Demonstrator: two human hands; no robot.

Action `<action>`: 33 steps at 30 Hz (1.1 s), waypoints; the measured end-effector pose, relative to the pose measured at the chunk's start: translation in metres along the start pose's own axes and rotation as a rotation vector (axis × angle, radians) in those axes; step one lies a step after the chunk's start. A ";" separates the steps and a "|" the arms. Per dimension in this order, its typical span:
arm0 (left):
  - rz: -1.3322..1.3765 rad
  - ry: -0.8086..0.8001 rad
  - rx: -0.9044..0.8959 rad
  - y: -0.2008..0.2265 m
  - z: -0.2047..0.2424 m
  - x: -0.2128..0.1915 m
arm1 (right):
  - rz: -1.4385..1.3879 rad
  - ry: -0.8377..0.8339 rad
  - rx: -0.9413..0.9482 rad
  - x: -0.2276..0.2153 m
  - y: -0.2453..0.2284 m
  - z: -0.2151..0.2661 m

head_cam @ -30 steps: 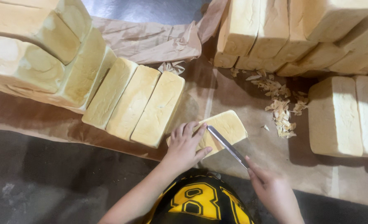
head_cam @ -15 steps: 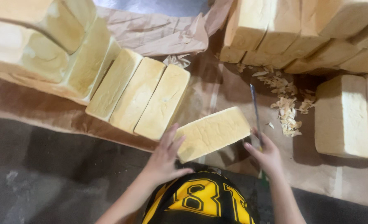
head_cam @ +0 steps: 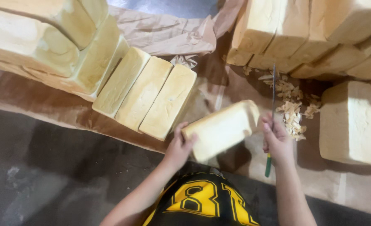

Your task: The person uses a knife to shave and smooth the surfaces of rectangular wooden blocks. They repeatedly pick up blocks from a pile, hold them in one hand, and scrape the knife along the edges and faces to remove thin layers of wood, then place the finished blocks into a separate stack.

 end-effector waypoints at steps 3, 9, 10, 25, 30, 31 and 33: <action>-0.636 -0.083 0.176 0.016 -0.008 -0.003 | 0.004 0.113 -0.065 -0.027 0.017 0.008; -0.893 -0.639 0.755 0.052 0.024 0.045 | 0.004 0.141 0.034 -0.078 0.089 0.030; -0.768 -0.665 0.780 0.060 0.024 0.050 | 0.021 0.156 0.061 -0.082 0.097 0.026; -0.836 -0.316 0.434 0.101 -0.099 0.034 | 0.961 0.600 -0.532 -0.081 0.111 0.035; -0.969 -0.204 0.440 0.118 -0.087 0.040 | 1.213 0.361 -0.713 -0.029 0.130 0.043; -0.892 -0.216 0.424 0.124 -0.092 0.033 | 1.108 0.205 -0.799 -0.008 0.128 0.041; -0.564 -0.175 0.594 0.146 -0.091 0.008 | 0.975 0.010 -0.967 0.026 0.120 0.038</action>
Point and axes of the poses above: each hand's wrist, its own z-axis away from the middle knuckle, its own x-axis out of the palm, y = z × x, the point moved 4 cm from there along -z, towards the middle knuckle, and after that the axes turned 13 degrees about x, right-handed, at the moved point
